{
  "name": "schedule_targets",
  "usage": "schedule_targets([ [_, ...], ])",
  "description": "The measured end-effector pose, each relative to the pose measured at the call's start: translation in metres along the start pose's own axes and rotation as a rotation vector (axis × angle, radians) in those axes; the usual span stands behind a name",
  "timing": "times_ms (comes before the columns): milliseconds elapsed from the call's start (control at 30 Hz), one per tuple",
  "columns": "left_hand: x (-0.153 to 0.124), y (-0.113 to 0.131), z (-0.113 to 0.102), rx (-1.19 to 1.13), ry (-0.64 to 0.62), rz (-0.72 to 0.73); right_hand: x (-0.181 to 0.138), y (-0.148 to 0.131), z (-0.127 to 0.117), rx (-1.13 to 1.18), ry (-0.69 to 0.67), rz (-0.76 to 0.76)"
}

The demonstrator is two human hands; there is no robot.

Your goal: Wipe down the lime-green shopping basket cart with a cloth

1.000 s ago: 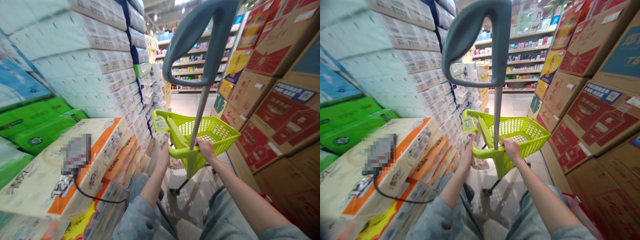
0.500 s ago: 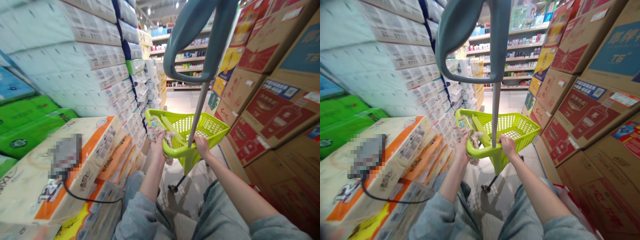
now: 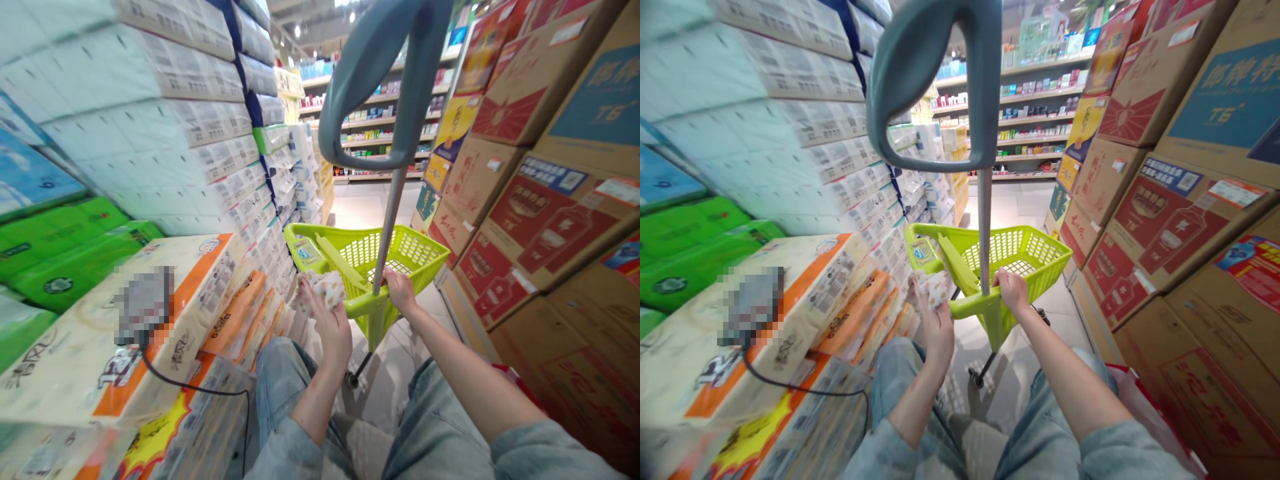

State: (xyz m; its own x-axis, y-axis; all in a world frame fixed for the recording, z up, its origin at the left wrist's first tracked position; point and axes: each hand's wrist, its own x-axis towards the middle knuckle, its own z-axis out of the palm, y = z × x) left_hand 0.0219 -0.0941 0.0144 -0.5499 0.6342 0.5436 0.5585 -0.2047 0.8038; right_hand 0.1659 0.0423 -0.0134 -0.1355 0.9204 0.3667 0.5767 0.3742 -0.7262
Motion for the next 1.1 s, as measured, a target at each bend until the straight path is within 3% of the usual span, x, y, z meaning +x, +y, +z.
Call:
schedule_targets([
  [233,-0.005,0.003,-0.007,0.314,-0.154,0.488,0.005,0.003,-0.002,-0.031,-0.017,0.014],
  [433,0.038,0.004,-0.015,0.467,-0.419,0.745,0.011,0.011,-0.007,-0.001,-0.059,0.01],
  [600,0.078,0.006,-0.017,0.417,-0.695,0.926,0.014,0.015,-0.01,0.035,-0.071,0.018],
  [733,0.087,0.01,-0.012,0.542,-0.709,0.847,0.015,0.017,-0.011,0.043,-0.102,0.0],
  [867,0.083,0.023,-0.005,0.716,-0.73,0.707,0.012,0.017,-0.012,0.015,-0.131,-0.15],
  [967,0.084,0.034,0.0,0.801,-0.78,0.59,0.008,0.015,-0.012,-0.017,-0.069,-0.229],
  [1100,0.087,0.042,0.01,0.861,-0.84,0.478,-0.005,0.008,-0.006,0.09,0.06,-0.216],
])
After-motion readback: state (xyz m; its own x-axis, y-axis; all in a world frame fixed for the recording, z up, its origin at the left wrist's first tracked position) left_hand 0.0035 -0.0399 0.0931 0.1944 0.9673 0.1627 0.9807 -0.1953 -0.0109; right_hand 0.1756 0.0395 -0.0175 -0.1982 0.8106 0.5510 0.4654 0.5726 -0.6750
